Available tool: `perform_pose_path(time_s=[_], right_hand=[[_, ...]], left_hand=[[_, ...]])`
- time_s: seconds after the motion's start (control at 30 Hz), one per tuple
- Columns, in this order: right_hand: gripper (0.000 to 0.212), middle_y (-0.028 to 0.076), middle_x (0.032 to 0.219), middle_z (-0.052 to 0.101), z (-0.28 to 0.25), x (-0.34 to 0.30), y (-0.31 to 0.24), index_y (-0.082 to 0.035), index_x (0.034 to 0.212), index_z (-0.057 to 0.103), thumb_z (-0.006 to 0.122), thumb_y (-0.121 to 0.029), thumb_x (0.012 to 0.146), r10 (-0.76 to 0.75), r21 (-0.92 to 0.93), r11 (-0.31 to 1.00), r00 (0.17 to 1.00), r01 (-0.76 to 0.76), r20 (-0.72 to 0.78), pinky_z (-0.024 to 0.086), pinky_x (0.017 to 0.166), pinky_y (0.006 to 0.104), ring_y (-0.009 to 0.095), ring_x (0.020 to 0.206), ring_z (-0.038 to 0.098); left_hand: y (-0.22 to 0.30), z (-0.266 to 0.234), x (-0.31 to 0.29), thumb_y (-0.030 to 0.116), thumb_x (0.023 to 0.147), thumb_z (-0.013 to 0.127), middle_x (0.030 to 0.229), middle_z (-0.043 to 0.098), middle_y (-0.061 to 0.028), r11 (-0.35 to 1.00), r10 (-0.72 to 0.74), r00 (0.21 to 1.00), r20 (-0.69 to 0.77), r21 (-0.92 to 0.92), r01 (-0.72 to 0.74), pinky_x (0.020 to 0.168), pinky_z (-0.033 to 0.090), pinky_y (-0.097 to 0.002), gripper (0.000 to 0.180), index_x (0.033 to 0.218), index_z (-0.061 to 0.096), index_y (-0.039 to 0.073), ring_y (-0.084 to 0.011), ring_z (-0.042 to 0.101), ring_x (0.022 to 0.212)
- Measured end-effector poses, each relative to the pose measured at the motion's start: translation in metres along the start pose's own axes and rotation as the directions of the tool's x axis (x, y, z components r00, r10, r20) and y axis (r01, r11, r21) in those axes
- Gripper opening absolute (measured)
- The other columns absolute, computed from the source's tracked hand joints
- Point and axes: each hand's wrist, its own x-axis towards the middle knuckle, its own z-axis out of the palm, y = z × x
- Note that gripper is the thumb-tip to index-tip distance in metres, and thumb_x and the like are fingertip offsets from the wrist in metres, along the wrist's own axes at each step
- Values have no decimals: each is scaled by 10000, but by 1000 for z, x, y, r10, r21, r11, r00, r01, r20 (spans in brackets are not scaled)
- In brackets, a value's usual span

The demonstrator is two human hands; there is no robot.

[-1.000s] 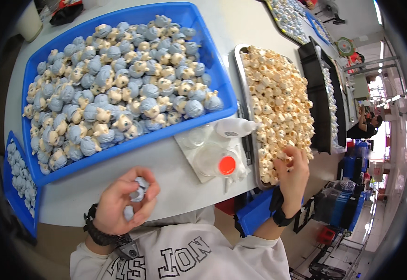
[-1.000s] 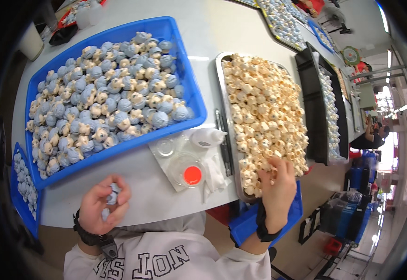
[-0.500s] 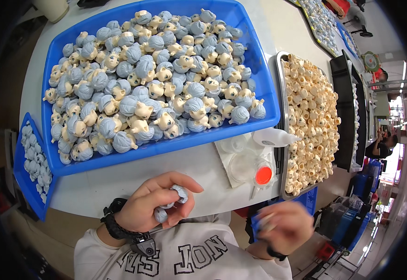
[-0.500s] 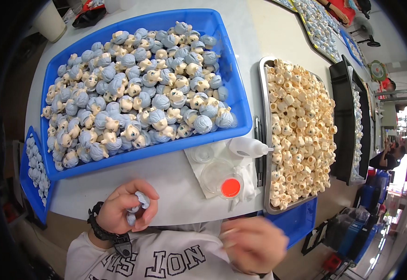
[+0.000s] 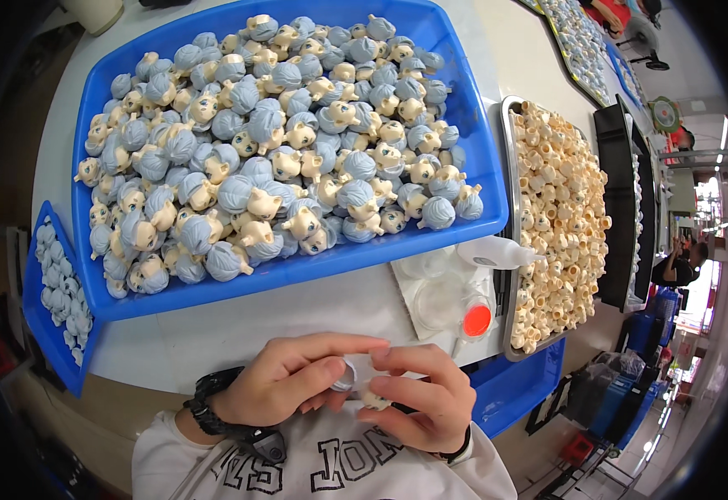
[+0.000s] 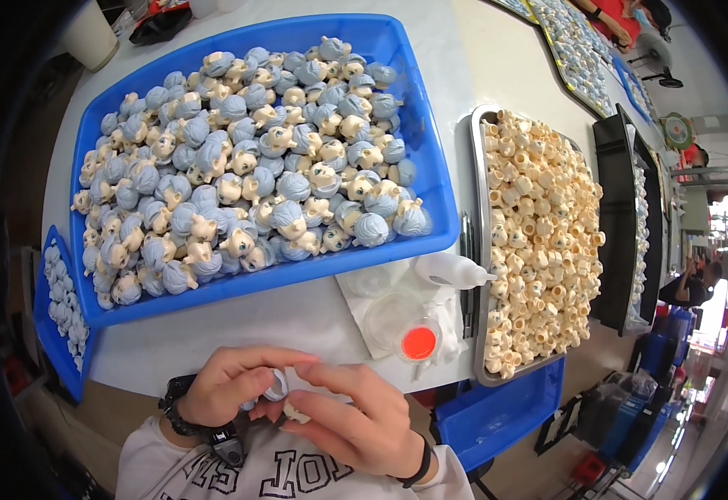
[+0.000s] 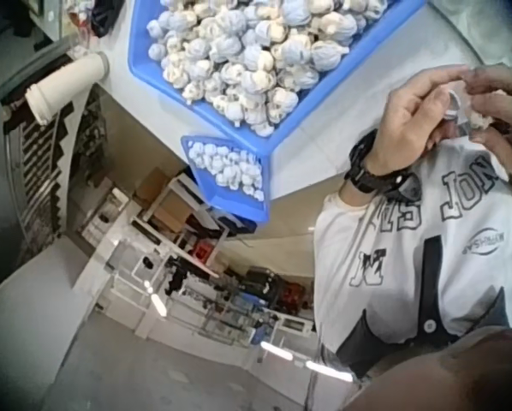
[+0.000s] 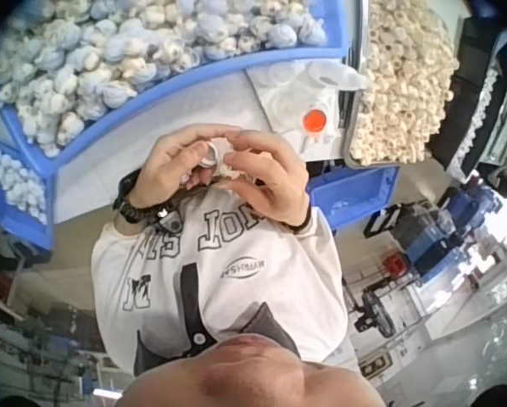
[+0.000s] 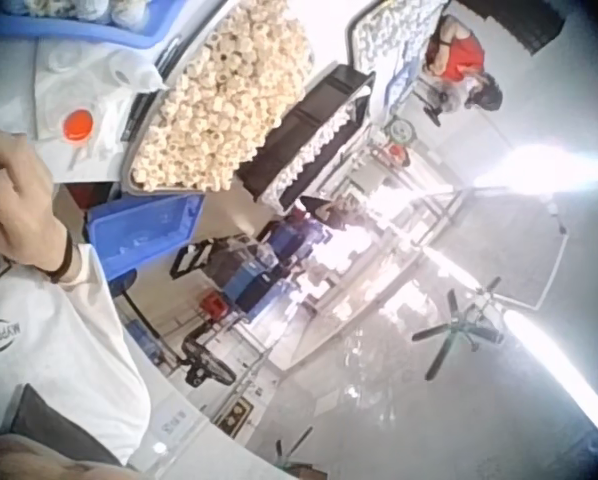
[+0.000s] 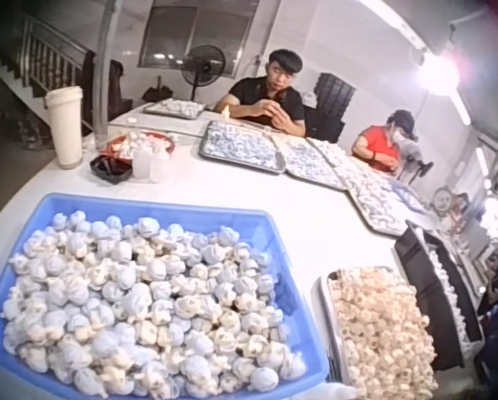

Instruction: The person assembles small doll heads by applying glue to the neck openings and attaching hairpieces. They handle the components one at a time, using a small bottle for adhesive and tweezers for precise placement, while working at a table with trays of parts.

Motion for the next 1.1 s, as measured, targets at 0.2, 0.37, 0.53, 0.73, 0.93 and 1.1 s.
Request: perform_pose_path(time_s=[0.2,0.37,0.53,0.73,0.93,1.1], right_hand=[[380,81,929,583,2,1,-6,-99,933,659,786,-136,577,-101,-36,994,994,100,-43,439,618,285,216,783,551],[405,57,956,579,7,2,-7,-122,936,664,789,-142,552,-138,-172,978,986,121,-92,441,637,280,216,815,534],[411,36,921,592,9,-3,-3,-87,942,660,782,-107,550,-138,-152,981,982,118,-131,441,631,264,201,789,534],[361,55,898,619,0,-1,-6,-27,945,648,737,-48,595,-153,-162,977,984,137,-87,446,598,253,185,734,566],[317,73,843,631,-1,-4,-10,-5,931,639,724,-56,630,-166,-216,966,981,141,-100,441,530,253,183,669,587],[291,98,742,602,-26,-17,-3,5,924,590,717,-140,706,-453,-407,847,865,342,-215,444,508,262,180,595,554]], left_hand=[[-3,-1,1,159,889,507,760,576,-19,996,80,996,-48,38,-78,524,378,-167,235,1062,537,2,-33,502,606],[-2,3,1,162,876,562,880,583,-30,992,126,992,-5,26,-126,658,421,-195,324,1149,517,-9,-55,524,721],[-2,1,-1,142,829,620,930,595,-45,994,67,996,51,78,-71,677,425,-209,389,1165,512,-20,-64,526,747],[-8,-1,-2,82,788,646,913,600,-60,983,146,988,45,105,-150,642,428,-211,371,1118,530,-41,-63,534,721],[-5,5,-4,127,745,687,890,619,-133,993,116,993,5,-20,-116,685,460,-236,362,1019,534,-54,-113,581,796],[-14,-1,-1,96,766,662,868,605,-113,987,161,987,20,7,-161,600,430,-204,358,1064,519,-42,-80,544,669]])
